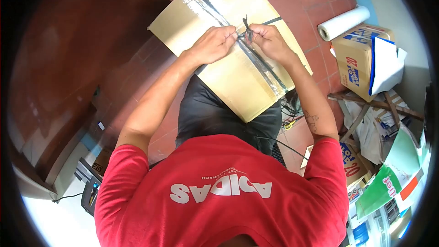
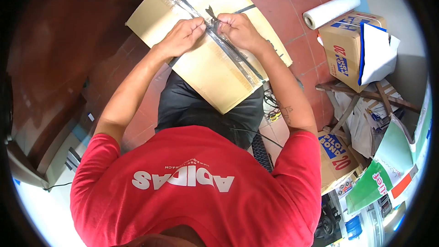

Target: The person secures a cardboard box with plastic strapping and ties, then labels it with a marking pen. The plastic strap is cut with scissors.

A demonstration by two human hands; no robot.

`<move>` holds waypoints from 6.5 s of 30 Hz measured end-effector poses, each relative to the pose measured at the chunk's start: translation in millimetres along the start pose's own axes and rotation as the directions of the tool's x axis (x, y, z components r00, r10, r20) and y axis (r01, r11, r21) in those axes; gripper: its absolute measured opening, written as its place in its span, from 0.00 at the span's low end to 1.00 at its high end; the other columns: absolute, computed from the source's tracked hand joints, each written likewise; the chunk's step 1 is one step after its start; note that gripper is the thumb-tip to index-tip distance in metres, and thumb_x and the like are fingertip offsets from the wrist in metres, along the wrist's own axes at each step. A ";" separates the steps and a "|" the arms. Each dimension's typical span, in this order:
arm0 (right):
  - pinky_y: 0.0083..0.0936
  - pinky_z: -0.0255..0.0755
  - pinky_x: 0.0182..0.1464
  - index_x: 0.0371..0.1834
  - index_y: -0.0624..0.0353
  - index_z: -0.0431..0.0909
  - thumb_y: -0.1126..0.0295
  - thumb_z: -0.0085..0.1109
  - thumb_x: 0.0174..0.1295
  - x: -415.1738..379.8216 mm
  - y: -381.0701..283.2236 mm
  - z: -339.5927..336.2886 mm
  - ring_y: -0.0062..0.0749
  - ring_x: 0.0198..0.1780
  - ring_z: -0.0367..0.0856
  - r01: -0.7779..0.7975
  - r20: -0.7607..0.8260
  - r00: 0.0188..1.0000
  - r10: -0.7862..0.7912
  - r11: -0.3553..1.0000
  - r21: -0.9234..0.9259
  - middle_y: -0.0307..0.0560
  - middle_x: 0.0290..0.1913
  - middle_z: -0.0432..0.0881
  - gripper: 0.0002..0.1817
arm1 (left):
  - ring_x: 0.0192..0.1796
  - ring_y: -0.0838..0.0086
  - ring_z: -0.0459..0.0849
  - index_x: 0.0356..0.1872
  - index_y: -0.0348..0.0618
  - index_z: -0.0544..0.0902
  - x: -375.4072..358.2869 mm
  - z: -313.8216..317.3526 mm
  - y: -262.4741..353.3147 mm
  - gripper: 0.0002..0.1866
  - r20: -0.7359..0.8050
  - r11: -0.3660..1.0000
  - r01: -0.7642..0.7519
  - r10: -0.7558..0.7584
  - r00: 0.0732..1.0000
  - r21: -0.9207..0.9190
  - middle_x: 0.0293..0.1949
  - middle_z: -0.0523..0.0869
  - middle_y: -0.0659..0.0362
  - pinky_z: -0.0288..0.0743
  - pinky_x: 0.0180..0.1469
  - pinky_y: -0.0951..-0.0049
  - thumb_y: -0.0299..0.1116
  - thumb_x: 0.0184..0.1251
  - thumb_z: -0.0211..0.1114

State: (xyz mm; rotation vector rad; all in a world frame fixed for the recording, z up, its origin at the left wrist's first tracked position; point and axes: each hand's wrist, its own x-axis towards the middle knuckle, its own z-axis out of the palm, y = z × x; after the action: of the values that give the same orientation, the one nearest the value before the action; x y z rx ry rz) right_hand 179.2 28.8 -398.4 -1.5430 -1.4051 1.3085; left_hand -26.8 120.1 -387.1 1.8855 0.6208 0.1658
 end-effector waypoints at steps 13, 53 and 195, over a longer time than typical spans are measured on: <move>0.21 0.68 0.34 0.30 0.60 0.82 0.70 0.53 0.71 -8.8 4.0 10.8 0.17 0.28 0.70 -0.096 -0.119 0.982 0.145 0.933 0.346 0.36 0.27 0.79 0.12 | 0.35 0.43 0.84 0.45 0.36 0.71 11.4 5.8 27.1 0.12 -0.015 0.934 0.113 -0.115 0.993 0.340 0.27 0.83 0.41 0.76 0.39 0.50 0.37 0.75 0.56; 0.45 0.77 0.43 0.40 0.58 0.84 0.72 0.63 0.59 51.2 -33.0 15.4 0.56 0.39 0.84 -0.101 -0.362 0.932 -0.029 0.936 -0.337 0.56 0.35 0.86 0.07 | 0.25 0.47 0.82 0.27 0.38 0.83 10.3 -10.9 18.7 0.14 0.150 0.849 -0.168 0.107 0.983 0.502 0.20 0.81 0.45 0.78 0.32 0.53 0.37 0.68 0.65; 0.25 0.82 0.29 0.58 0.73 0.58 0.84 0.51 0.67 -6.8 -17.7 53.5 0.28 0.27 0.82 -0.196 -0.300 0.839 0.454 0.767 0.612 0.56 0.33 0.81 0.19 | 0.37 0.58 0.89 0.39 0.38 0.88 -3.2 6.5 -1.6 0.11 -0.077 0.847 -0.374 0.431 0.899 0.379 0.36 0.89 0.53 0.83 0.40 0.66 0.18 0.53 0.67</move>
State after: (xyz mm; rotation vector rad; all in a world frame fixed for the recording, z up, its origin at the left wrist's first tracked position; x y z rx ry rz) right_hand 123.6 17.9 -395.1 -1.5648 -0.4021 1.3103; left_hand -27.5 113.6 -390.7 2.3614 0.3624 0.5133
